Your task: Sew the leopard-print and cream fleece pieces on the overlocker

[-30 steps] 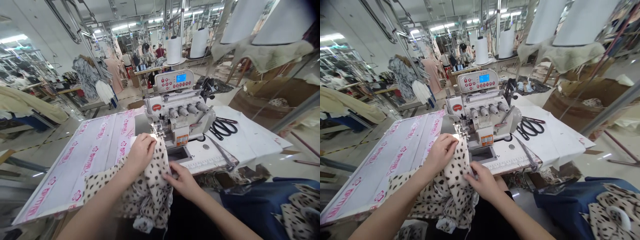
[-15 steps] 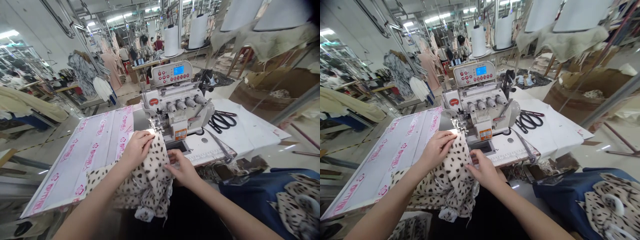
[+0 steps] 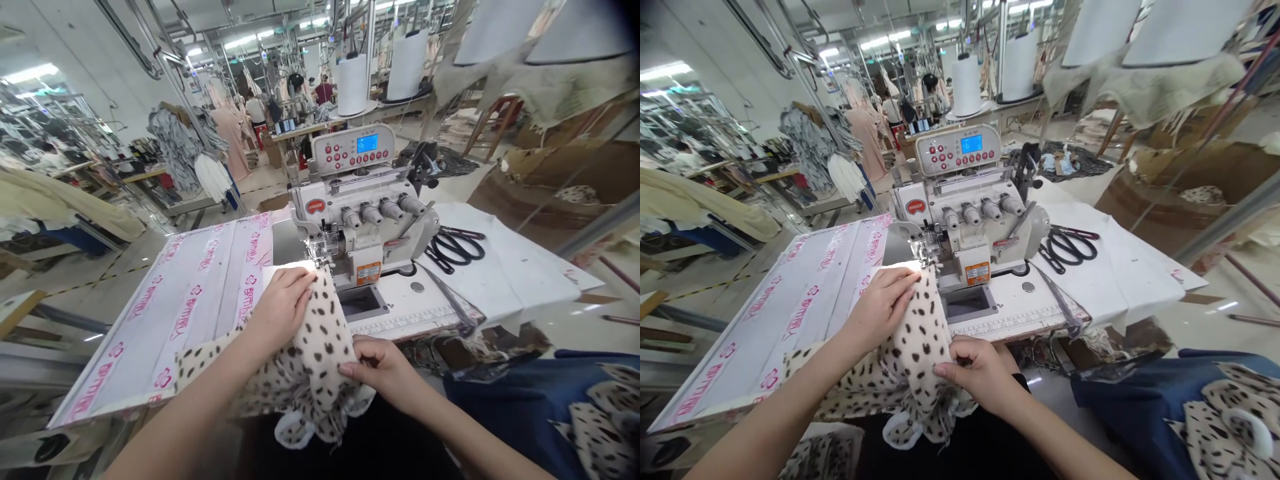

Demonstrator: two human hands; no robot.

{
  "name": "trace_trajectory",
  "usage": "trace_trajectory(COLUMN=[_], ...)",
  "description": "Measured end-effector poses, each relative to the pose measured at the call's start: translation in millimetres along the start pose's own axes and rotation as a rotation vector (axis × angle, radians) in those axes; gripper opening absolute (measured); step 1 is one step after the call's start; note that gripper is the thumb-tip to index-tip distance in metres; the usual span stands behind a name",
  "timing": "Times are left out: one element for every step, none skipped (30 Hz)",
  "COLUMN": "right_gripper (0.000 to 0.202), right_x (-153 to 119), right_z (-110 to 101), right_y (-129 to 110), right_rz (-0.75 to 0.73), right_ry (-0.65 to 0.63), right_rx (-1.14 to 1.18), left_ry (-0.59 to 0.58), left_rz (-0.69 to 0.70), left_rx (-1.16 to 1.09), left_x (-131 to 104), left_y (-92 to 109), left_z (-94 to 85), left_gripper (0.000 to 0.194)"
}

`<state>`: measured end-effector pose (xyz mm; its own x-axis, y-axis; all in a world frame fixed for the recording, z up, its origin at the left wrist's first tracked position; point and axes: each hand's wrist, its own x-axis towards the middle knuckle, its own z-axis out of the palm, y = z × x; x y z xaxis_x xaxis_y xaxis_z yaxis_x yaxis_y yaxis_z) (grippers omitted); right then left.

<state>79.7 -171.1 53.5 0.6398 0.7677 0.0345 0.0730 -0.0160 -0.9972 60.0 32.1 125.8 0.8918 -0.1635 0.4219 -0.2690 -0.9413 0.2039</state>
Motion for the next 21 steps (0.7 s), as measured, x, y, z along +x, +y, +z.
trace_trajectory(right_gripper=[0.034, 0.035, 0.035, 0.036, 0.036, 0.037, 0.038, 0.038, 0.038, 0.038, 0.038, 0.037, 0.036, 0.035, 0.033, 0.032, 0.031, 0.031, 0.03, 0.03, 0.03], right_x=[1, 2, 3, 5, 7, 8, 10, 12, 13, 15, 17, 18, 20, 21, 23, 24, 25, 26, 27, 29, 30], right_z=[1, 2, 2, 3, 3, 3, 2, 2, 1, 0, 0, 0, 0, 0, 0, 0, 0, 0, 0, 0, 0], right_y=[1, 1, 2, 3, 4, 5, 6, 7, 8, 9, 10, 11, 12, 12, 12, 13, 13, 13, 13, 13, 13], right_rz=[0.005, 0.009, 0.013, 0.017, 0.023, 0.03, 0.037, 0.041, 0.039, 0.029, 0.012, -0.012, -0.038, -0.062, -0.082, -0.097, -0.108, -0.115, -0.119, -0.122, -0.127], right_ry=[0.0, -0.001, 0.0, 0.0, 0.003, 0.006, 0.012, 0.021, 0.032, 0.047, 0.062, 0.078, 0.091, 0.103, 0.112, 0.117, 0.119, 0.121, 0.124, 0.128, 0.132], right_rx=[0.001, 0.007, 0.019, 0.034, 0.051, 0.068, 0.08, 0.085, 0.081, 0.068, 0.048, 0.022, -0.004, -0.028, -0.046, -0.058, -0.062, -0.061, -0.058, -0.054, -0.05], left_ry=[-0.003, -0.006, -0.01, -0.012, -0.016, -0.018, -0.022, -0.025, -0.028, -0.031, -0.039, -0.05, -0.063, -0.076, -0.09, -0.1, -0.105, -0.106, -0.109, -0.114, -0.121], left_rz=[0.003, 0.006, 0.007, 0.01, 0.012, 0.014, 0.016, 0.016, 0.014, 0.01, 0.005, -0.002, -0.011, -0.018, -0.023, -0.027, -0.032, -0.038, -0.046, -0.057, -0.074], left_rx=[-0.001, -0.005, -0.01, -0.015, -0.022, -0.029, -0.038, -0.048, -0.058, -0.069, -0.081, -0.092, -0.103, -0.112, -0.12, -0.125, -0.127, -0.125, -0.119, -0.11, -0.098], left_x=[0, 1, 2, 3, 4, 5, 6, 8, 10, 12, 14, 16, 19, 21, 24, 26, 29, 31, 34, 36, 38], left_y=[0, -1, -2, -3, -5, -7, -9, -11, -14, -16, -18, -21, -23, -25, -27, -30, -32, -35, -38, -41, -45], left_z=[0.1, 0.0, -0.1, -0.3, -0.3, -0.4, -0.4, -0.5, -0.6, -0.9, -1.3, -1.8, -2.3, -2.9, -3.3, -3.4, -3.4, -3.0, -2.4, -1.6, -0.6], left_gripper=[0.029, 0.029, 0.029, 0.029, 0.03, 0.03, 0.03, 0.03, 0.03, 0.03, 0.03, 0.029, 0.029, 0.029, 0.028, 0.027, 0.026, 0.025, 0.023, 0.022, 0.021])
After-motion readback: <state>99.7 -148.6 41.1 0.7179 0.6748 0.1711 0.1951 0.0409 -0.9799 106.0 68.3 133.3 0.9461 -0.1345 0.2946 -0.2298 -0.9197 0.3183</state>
